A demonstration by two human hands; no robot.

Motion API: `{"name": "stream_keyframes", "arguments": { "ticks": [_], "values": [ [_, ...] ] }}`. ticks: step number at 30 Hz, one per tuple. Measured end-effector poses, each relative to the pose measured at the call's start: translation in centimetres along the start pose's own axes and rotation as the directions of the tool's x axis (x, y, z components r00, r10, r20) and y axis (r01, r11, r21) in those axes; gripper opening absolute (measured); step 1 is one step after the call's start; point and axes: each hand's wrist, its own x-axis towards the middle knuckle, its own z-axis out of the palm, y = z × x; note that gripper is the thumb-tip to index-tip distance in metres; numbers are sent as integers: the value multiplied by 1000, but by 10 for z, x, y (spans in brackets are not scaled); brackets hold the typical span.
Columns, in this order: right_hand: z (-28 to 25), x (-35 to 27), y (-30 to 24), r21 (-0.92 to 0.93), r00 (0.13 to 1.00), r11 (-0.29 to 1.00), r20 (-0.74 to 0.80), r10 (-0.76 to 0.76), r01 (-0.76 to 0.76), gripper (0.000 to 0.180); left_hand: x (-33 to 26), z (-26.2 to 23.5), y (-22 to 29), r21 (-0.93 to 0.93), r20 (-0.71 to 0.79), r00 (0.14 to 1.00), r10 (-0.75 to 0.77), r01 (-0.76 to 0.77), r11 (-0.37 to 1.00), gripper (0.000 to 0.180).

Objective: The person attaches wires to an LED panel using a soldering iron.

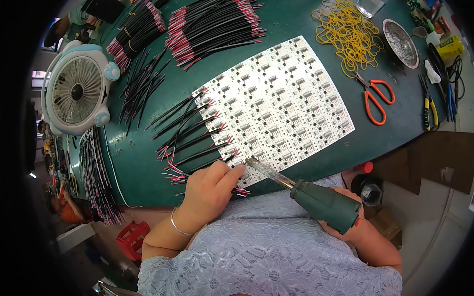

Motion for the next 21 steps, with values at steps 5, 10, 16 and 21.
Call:
{"name": "stream_keyframes", "arguments": {
  "ticks": [5, 10, 16, 21],
  "values": [
    [-1, -3, 6, -25, 998, 999, 38, -40, 41, 31, 1, -1, 1, -4, 7, 1000, -12, 12, 1000, 18],
    [-1, -6, 9, -106, 994, 989, 38, -102, 105, 34, 2, -1, 1, -21, 17, 1000, -24, 25, 999, 16],
    [-7, -2, 1, -1, 998, 1000, 59, -20, 20, 29, 1, -1, 3, -41, 23, 997, -72, 73, 996, 26],
    [-1, -22, 2, 397, 927, 844, 51, 372, -360, 27, 4, -2, 2, -50, -1, 998, -63, 62, 997, 26]
  ]
}}
